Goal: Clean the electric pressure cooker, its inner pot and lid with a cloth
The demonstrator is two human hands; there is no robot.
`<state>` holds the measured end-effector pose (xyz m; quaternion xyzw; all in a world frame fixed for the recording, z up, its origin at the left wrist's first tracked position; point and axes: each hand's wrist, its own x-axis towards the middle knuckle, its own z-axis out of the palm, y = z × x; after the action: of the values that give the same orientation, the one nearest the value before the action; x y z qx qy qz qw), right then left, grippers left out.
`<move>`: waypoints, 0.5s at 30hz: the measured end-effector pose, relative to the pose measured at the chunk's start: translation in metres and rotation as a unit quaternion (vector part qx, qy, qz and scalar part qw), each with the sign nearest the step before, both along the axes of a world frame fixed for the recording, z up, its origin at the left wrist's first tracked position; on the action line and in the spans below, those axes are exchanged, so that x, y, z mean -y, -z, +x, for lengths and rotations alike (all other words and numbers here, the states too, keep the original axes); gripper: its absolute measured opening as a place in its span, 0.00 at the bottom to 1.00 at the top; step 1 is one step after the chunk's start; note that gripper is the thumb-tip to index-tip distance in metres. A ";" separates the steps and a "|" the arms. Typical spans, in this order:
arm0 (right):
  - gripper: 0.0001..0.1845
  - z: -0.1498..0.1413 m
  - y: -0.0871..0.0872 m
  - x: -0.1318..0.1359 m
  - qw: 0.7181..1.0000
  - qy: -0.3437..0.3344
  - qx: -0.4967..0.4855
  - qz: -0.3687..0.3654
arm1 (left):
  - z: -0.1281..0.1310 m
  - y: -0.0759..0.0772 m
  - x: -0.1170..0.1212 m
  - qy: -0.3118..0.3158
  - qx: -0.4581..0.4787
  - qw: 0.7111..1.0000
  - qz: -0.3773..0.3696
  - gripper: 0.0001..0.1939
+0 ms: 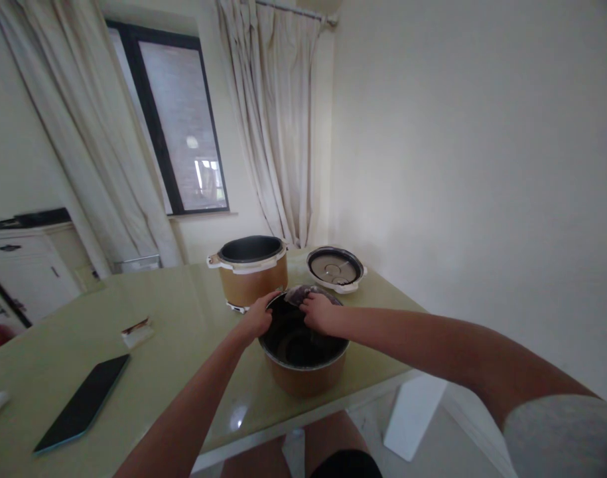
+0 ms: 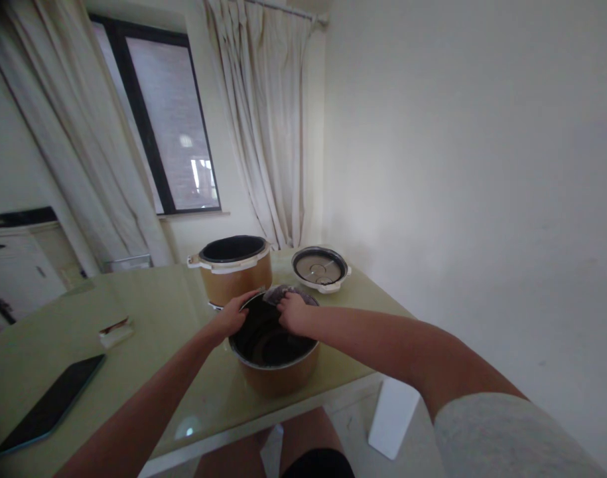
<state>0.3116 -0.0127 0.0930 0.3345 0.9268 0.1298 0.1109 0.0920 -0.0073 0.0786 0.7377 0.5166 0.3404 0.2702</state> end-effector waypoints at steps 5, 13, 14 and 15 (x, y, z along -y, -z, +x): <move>0.10 -0.019 -0.014 -0.016 0.991 -0.132 0.023 -0.003 | -0.001 0.003 -0.005 -0.014 -0.016 1.000 0.014 0.34; 0.07 0.001 -0.014 -0.012 0.993 0.000 -0.082 -0.089 | 0.003 0.006 -0.003 -0.027 -0.021 0.999 0.034 0.35; 0.06 0.004 -0.011 -0.008 0.985 0.067 -0.108 -0.115 | 0.004 0.006 -0.002 -0.039 -0.021 0.999 0.032 0.35; 0.05 0.006 -0.008 -0.004 0.975 0.122 -0.130 -0.136 | 0.004 0.006 -0.001 -0.053 -0.022 0.998 0.030 0.35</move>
<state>0.3179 -0.0087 0.1009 0.4411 0.8944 -0.0564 0.0489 0.0963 -0.0059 0.0722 0.7242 0.5506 0.3532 0.2182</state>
